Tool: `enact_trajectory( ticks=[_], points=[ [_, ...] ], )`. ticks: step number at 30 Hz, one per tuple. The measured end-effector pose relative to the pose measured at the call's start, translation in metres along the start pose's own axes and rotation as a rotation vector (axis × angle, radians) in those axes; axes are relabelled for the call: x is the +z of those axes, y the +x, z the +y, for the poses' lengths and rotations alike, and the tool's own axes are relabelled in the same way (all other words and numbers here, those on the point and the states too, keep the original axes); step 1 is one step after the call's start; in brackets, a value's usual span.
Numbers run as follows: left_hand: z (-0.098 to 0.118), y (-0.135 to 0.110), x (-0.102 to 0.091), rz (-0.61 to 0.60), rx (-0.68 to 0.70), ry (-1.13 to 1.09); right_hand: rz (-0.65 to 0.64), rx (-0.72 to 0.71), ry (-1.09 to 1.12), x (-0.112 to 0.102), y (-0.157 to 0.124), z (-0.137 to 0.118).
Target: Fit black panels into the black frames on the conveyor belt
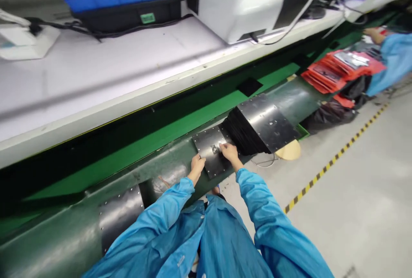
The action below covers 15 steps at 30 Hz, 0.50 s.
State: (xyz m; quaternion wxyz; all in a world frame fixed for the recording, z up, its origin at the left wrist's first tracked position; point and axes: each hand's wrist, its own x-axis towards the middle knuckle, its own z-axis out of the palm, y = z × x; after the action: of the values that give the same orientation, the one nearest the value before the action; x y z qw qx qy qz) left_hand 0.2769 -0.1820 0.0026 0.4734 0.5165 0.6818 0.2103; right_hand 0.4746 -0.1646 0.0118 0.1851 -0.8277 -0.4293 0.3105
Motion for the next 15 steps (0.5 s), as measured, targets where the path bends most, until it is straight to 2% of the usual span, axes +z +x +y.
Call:
enact_trajectory(
  ticks=[2,4,6,7,8,9,10,11,12,13,15],
  points=[
    [0.007,-0.003,0.014,-0.032,0.034,0.030,-0.074,-0.059,0.187,-0.015,-0.024,0.030],
    [0.011,-0.008,0.019,-0.027,0.031,0.047,-0.223,-0.086,0.402,-0.039,-0.059,0.079],
    [0.011,-0.017,0.021,0.030,0.013,0.015,-0.478,-0.012,0.557,-0.084,-0.088,0.142],
    [0.010,-0.024,0.023,0.060,0.006,-0.017,-0.576,0.115,0.562,-0.116,-0.092,0.175],
    [0.010,-0.031,0.027,0.072,0.004,-0.058,-0.574,0.267,0.532,-0.151,-0.086,0.206],
    [0.010,-0.040,0.035,0.056,0.000,-0.104,-0.470,0.398,0.484,-0.188,-0.067,0.232],
    [0.010,-0.049,0.048,0.009,-0.013,-0.158,-0.273,0.462,0.465,-0.223,-0.036,0.251],
    [0.010,-0.057,0.066,-0.064,-0.038,-0.220,-0.081,0.445,0.493,-0.253,0.004,0.262],
    [0.011,-0.064,0.089,-0.154,-0.071,-0.290,0.066,0.370,0.566,-0.277,0.050,0.265],
    [0.012,-0.069,0.117,-0.249,-0.112,-0.363,0.119,0.255,0.660,-0.293,0.100,0.259],
    [0.014,-0.073,0.182,-0.402,-0.222,-0.508,0.055,0.061,0.747,-0.301,0.196,0.225]
  ],
)
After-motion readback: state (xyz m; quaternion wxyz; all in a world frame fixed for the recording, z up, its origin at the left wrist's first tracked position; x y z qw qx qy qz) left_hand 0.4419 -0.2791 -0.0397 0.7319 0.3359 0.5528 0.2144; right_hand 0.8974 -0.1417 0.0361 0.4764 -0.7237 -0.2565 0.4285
